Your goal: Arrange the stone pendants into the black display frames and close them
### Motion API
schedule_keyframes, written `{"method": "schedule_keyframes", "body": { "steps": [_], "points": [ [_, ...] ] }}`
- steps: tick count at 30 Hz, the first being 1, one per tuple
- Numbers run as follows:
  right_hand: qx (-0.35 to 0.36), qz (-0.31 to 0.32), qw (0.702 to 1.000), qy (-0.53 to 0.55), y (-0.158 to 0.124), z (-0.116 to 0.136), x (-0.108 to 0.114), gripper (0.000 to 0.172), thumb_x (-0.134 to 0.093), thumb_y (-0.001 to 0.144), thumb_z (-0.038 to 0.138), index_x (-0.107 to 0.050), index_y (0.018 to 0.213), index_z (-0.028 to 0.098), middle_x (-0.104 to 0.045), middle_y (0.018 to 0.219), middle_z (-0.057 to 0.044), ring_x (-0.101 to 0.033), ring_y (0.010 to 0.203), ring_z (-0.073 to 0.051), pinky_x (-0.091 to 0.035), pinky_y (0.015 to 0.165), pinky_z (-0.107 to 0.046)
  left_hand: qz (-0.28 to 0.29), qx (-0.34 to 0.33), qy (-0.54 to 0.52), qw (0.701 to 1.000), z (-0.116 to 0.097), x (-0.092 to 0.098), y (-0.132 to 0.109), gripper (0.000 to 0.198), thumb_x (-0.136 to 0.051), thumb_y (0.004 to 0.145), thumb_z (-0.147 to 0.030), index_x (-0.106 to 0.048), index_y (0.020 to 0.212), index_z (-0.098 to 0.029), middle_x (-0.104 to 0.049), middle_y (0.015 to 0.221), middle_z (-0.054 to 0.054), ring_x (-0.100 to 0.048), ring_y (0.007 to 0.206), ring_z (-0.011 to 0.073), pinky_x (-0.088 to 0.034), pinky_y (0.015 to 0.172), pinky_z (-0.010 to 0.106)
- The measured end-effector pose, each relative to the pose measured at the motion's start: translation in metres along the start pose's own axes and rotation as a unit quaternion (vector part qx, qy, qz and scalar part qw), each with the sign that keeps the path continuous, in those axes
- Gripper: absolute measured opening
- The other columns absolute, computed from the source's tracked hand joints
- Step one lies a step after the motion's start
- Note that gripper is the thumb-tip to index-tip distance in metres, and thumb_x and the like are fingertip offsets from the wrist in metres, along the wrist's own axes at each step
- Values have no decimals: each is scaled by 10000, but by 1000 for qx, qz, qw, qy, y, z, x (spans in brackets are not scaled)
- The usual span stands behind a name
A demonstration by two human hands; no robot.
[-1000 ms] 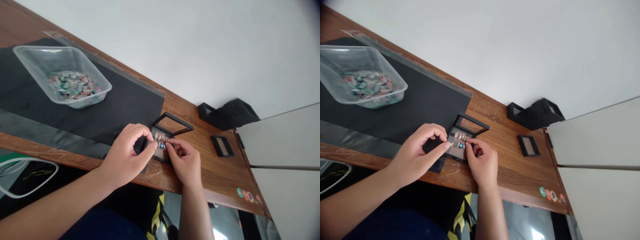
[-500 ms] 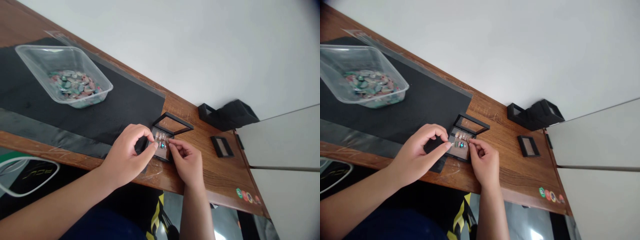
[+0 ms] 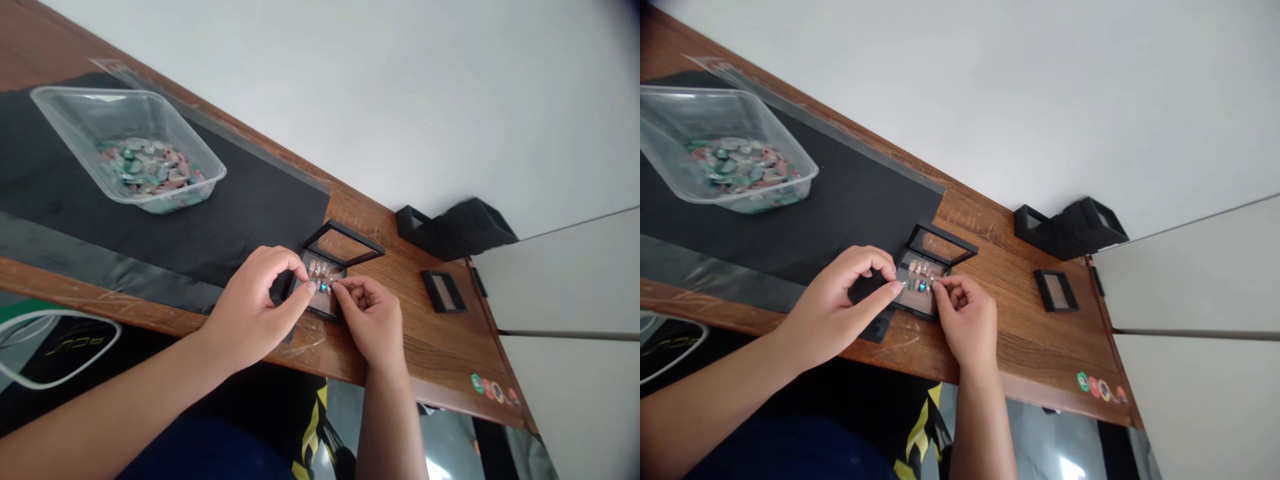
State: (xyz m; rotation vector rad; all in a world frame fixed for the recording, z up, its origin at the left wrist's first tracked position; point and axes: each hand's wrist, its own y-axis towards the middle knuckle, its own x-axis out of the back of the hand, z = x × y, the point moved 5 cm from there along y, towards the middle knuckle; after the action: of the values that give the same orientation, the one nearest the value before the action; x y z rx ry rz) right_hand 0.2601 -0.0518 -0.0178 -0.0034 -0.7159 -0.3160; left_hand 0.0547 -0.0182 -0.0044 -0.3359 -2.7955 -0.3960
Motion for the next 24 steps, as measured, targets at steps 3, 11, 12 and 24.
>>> {"method": "schedule_keyframes", "body": {
  "steps": [3,11,12,24],
  "points": [
    [5,-4,1000,2,0,1,0,197,-708,878,393,-719,889,197,-513,570,58,-430,504,-98,-347,502,-225,1,-1,3,1000,0,0,0,20,-600,911,-236,-593,903,-253,-655,958,10,-573,933,204,-484,766,347],
    [32,29,999,12,-3,10,0,292,-697,887,360,-725,1134,208,-489,595,72,-386,495,-90,-326,484,-221,3,1,-7,1000,0,1,-1,31,-596,910,-222,-591,901,-252,-648,953,8,-581,939,202,-492,756,331],
    [37,33,999,11,-3,10,0,305,-691,891,358,-732,1155,213,-497,600,68,-385,497,-91,-330,487,-222,4,0,-9,1000,0,0,-1,30,-596,910,-223,-590,901,-251,-648,954,9,-584,941,202,-494,759,331],
    [49,38,996,-63,-4,11,-1,252,-675,914,372,-783,1120,275,-558,602,54,-430,504,-99,-341,504,-236,17,5,-6,1000,1,0,0,25,-597,908,-234,-587,904,-256,-637,957,0,-585,929,194,-493,789,340]
  ]
}}
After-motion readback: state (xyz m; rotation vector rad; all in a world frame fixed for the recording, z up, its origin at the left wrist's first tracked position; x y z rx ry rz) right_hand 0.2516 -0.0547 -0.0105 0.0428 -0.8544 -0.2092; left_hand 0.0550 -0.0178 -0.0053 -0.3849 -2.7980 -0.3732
